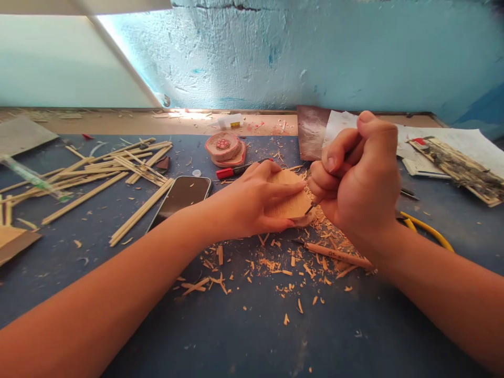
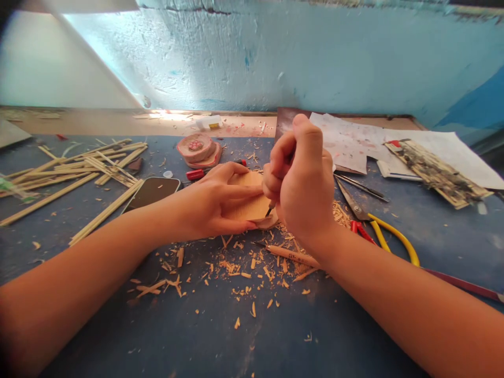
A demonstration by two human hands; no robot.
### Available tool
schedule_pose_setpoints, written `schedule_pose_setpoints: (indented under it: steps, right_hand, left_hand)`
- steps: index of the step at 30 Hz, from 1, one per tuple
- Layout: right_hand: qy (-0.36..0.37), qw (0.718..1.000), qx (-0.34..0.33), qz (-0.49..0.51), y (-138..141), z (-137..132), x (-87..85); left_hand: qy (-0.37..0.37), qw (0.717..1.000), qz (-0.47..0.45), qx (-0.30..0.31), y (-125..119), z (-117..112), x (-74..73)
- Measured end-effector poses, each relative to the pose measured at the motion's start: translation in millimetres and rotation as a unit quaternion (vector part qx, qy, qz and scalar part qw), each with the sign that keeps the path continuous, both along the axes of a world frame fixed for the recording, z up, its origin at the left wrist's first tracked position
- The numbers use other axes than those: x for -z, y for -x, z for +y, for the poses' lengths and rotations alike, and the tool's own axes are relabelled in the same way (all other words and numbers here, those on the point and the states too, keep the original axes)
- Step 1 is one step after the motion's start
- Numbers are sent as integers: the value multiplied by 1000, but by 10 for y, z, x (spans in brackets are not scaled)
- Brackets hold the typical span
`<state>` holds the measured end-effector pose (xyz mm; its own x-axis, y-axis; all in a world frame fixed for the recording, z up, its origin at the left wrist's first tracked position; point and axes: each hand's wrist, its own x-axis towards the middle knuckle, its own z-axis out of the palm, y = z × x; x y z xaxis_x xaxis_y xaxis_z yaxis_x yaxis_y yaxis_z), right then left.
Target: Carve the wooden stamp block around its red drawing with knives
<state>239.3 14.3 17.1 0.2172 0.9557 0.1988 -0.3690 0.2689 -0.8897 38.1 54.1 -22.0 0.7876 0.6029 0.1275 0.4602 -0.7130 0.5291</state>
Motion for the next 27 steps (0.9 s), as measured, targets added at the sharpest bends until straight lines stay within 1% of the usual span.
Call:
schedule_pose_setpoints:
  steps: [2, 4, 6, 8, 12, 16, 19, 23, 27]
  right_hand:
    - [47, 998, 15, 38, 31, 3, 9]
    - [62, 997, 2, 42, 44, 4, 48]
    - [62, 997, -18, 33, 25, 14, 72]
    - [50, 998, -42, 27, -25, 28, 41]
    - [2, 996, -88, 0, -129, 30, -141]
    - [-38, 991, -126, -37, -156, -5, -261]
    - [-47, 984, -163, -47, -174, -30, -281]
    - [-53, 976, -204, -62, -194, -42, -250]
    - [-65, 973, -201, -90, -154, -42, -212]
  left_hand:
    - [18, 1000, 3, 0, -6, -5, -21]
    - [38, 999, 7, -3, -10, -11, -49]
    - [48, 999, 7, -7, -8, -11, -62]
    - [51, 999, 2, -4, 2, -2, -49]
    - [37, 999, -21, -14, 29, 19, 13]
    - [28, 999, 10, -33, 31, 15, 21]
    - [19, 1000, 6, -24, 17, 12, 6]
    - [20, 1000, -2, -21, 4, 14, 8]
    - [21, 999, -2, -25, 3, 9, -6]
